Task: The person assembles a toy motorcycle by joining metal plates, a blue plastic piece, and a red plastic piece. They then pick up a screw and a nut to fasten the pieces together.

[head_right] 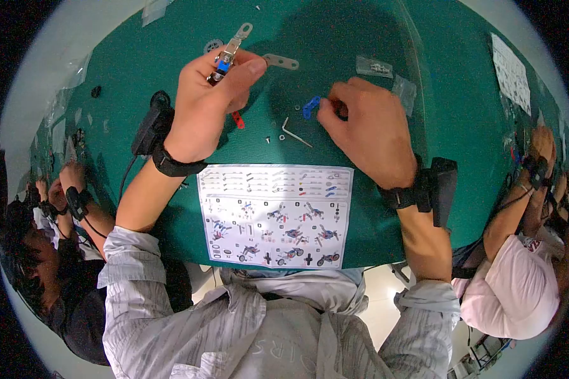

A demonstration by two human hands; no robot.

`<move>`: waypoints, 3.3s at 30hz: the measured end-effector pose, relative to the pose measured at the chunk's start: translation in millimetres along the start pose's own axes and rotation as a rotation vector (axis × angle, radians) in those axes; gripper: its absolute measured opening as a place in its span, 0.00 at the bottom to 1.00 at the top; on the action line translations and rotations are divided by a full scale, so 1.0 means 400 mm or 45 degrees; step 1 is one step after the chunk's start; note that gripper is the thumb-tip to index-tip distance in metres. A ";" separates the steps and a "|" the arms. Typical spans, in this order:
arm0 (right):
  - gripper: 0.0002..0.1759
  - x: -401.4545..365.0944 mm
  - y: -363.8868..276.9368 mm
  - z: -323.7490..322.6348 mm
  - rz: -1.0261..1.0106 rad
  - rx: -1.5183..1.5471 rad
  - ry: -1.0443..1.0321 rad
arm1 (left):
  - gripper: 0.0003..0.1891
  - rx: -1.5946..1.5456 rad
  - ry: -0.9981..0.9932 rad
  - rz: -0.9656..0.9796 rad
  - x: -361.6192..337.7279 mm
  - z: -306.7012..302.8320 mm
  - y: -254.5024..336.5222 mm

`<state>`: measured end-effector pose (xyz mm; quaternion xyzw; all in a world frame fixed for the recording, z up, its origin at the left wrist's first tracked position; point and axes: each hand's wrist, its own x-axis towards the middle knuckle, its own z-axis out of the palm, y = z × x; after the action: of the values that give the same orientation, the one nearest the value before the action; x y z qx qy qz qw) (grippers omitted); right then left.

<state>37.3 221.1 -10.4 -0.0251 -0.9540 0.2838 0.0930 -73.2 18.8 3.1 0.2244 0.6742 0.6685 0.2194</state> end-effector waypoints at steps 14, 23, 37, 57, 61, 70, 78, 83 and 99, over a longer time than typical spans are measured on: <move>0.08 0.020 0.053 -0.029 0.134 0.212 0.194 | 0.08 -0.024 -0.061 -0.052 0.002 -0.003 -0.002; 0.06 -0.014 -0.030 -0.022 0.138 0.936 0.025 | 0.07 -0.054 -0.152 -0.053 -0.014 0.016 -0.007; 0.05 -0.007 -0.004 -0.021 0.333 1.401 0.093 | 0.12 -0.312 -0.442 -0.236 -0.015 0.022 0.014; 0.01 -0.001 0.005 -0.019 0.306 1.284 0.081 | 0.18 -0.105 -0.365 -0.027 0.000 0.024 -0.013; 0.01 0.000 0.015 -0.027 0.366 1.305 0.010 | 0.13 0.091 -0.341 0.247 0.011 0.011 -0.047; 0.03 0.002 0.011 -0.010 0.230 1.221 0.026 | 0.10 -0.073 -0.365 -0.080 -0.002 0.007 -0.005; 0.02 0.001 0.016 -0.013 0.237 1.333 -0.017 | 0.17 -0.249 -0.408 -0.136 0.009 0.007 -0.043; 0.02 0.004 0.009 -0.016 0.327 1.315 -0.042 | 0.17 -0.120 -0.528 -0.367 0.005 0.004 -0.008; 0.05 0.005 0.009 -0.027 0.406 1.698 -0.345 | 0.12 0.112 -0.717 -0.254 0.004 -0.007 -0.007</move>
<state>37.4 230.0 -3.2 -0.0668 -0.5642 0.8196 -0.0742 -76.2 17.2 0.4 0.3428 0.6339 0.5255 0.4523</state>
